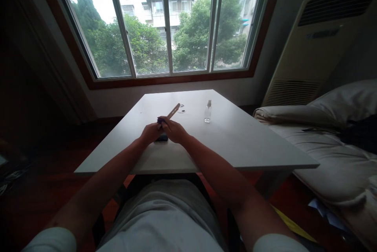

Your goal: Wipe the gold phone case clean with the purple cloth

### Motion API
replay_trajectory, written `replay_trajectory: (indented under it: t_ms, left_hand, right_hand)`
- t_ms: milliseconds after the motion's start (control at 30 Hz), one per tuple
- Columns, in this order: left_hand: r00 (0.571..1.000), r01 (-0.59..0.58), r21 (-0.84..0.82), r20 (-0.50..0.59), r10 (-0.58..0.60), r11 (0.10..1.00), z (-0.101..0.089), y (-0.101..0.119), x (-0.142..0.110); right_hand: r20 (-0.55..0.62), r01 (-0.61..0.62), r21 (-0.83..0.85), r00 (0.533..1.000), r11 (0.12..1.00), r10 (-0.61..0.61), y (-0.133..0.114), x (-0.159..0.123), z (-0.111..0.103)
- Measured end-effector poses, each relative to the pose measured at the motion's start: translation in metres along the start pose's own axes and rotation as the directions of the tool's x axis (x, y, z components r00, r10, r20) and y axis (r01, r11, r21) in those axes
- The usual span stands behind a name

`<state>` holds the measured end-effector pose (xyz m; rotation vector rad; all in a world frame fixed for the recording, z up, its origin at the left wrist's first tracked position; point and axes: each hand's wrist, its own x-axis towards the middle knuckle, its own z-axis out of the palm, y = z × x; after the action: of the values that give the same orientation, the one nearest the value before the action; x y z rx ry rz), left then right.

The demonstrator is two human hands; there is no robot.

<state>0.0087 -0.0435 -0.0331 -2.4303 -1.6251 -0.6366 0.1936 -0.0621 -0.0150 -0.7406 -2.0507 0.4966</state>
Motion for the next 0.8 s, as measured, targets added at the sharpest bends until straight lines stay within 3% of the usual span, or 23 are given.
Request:
replay_trajectory:
  t_ms: [167, 267, 367, 500, 700, 800]
  left_hand:
    - [0.999, -0.043, -0.097, -0.031, 0.040, 0.994, -0.005, 0.004, -0.001]
    - [0.998, -0.040, -0.146, -0.052, 0.033, 0.988, -0.007, 0.006, -0.002]
    - [0.997, -0.001, -0.132, -0.076, -0.009, 0.991, -0.007, 0.007, -0.002]
    - [0.996, 0.000, -0.115, -0.093, -0.011, 0.993, -0.008, 0.009, -0.003]
    - [0.995, 0.033, -0.126, -0.086, -0.044, 0.991, -0.007, 0.008, -0.004]
    - [0.993, 0.072, -0.143, -0.080, -0.084, 0.987, -0.005, 0.006, -0.002]
  right_hand:
    - [-0.115, -0.077, 0.050, 0.990, 0.996, 0.082, 0.008, 0.005, 0.002]
    - [-0.226, -0.143, 0.156, 0.958, 0.977, 0.177, 0.021, 0.011, 0.000]
    - [-0.355, -0.247, 0.235, 0.879, 0.940, 0.320, 0.037, 0.016, -0.007]
    - [-0.506, -0.346, 0.288, 0.737, 0.893, 0.449, 0.057, 0.018, -0.019]
    - [-0.728, -0.422, 0.122, 0.577, 0.898, 0.370, 0.077, 0.019, -0.041]
    - [-0.773, -0.447, 0.131, 0.512, 0.885, 0.374, 0.082, 0.019, -0.053]
